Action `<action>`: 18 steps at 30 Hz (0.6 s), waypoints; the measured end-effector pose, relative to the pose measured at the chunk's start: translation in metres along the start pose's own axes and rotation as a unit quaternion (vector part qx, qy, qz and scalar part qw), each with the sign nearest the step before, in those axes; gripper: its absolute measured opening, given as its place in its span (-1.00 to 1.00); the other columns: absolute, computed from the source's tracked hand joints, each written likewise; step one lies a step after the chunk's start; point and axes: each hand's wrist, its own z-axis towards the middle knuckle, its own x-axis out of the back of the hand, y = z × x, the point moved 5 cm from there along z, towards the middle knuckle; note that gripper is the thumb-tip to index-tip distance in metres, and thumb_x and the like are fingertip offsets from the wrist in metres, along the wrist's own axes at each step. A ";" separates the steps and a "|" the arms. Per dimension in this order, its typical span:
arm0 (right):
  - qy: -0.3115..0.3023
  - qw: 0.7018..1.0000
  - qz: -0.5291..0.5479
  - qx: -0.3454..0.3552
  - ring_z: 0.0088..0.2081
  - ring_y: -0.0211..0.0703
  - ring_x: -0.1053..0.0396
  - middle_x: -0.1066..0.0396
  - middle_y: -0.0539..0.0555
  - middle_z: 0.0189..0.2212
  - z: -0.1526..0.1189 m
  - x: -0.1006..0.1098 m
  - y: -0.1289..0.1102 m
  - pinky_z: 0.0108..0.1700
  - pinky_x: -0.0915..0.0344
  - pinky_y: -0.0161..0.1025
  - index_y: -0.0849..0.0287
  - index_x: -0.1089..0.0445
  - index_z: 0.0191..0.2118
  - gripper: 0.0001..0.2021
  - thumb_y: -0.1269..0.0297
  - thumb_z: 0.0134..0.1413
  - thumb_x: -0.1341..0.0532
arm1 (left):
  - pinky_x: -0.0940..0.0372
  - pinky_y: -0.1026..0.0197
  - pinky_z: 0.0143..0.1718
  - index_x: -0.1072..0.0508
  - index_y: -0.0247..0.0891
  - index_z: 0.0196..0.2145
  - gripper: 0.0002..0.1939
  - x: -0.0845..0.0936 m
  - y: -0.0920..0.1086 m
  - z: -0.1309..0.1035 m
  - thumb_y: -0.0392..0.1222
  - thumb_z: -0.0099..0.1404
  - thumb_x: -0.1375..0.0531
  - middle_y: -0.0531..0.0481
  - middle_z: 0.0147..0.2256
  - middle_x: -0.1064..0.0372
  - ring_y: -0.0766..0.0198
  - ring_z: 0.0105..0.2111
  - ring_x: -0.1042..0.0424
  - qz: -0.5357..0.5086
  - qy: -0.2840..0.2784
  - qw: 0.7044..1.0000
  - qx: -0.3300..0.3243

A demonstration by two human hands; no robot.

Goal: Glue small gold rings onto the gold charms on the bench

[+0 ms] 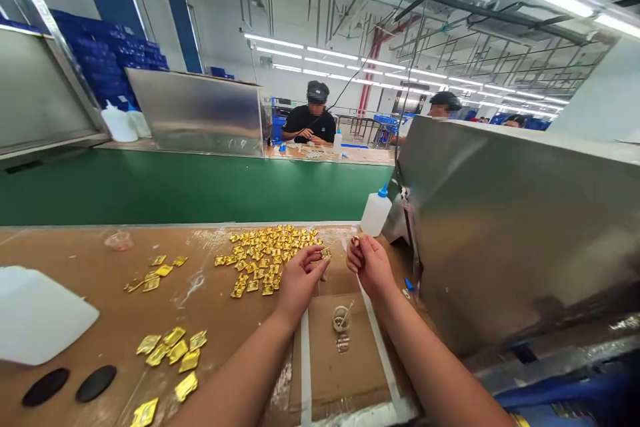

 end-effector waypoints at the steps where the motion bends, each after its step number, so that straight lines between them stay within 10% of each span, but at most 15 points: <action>1: -0.002 1.000 0.011 -0.020 -0.59 -0.40 0.05 -0.01 -0.17 -0.58 -0.001 0.002 0.007 -0.59 0.03 -0.44 0.15 -0.30 -0.42 -0.54 -0.08 0.06 -0.47 | -0.53 0.22 -0.39 -0.58 -0.32 -0.05 -0.52 -0.001 -0.001 0.000 0.01 0.14 -0.45 -0.08 -0.27 -0.49 0.25 -0.37 -0.51 -0.007 0.001 1.000 0.001; 9: -0.055 0.989 0.073 -0.118 -0.59 -0.41 0.10 -0.02 -0.17 -0.55 -0.013 -0.002 0.027 -0.61 0.07 -0.48 0.13 -0.21 -0.38 -0.58 0.01 0.17 -0.42 | -0.54 0.14 -0.02 -0.59 -0.19 0.00 -0.64 -0.004 0.012 -0.014 -0.05 0.29 -0.40 -0.08 -0.12 -0.59 0.17 -0.10 -0.59 0.045 0.003 0.998 -0.051; 18: -0.127 0.978 0.085 -0.139 -0.61 -0.40 0.13 0.03 -0.16 -0.53 -0.023 -0.011 0.025 -0.59 0.03 -0.47 0.12 -0.21 -0.36 -0.67 0.08 0.34 -0.28 | -0.54 0.22 -0.03 -0.61 -0.11 0.03 -0.71 -0.005 0.031 -0.025 -0.15 0.37 -0.36 -0.02 -0.07 -0.63 0.26 -0.13 -0.61 0.093 0.009 0.988 -0.125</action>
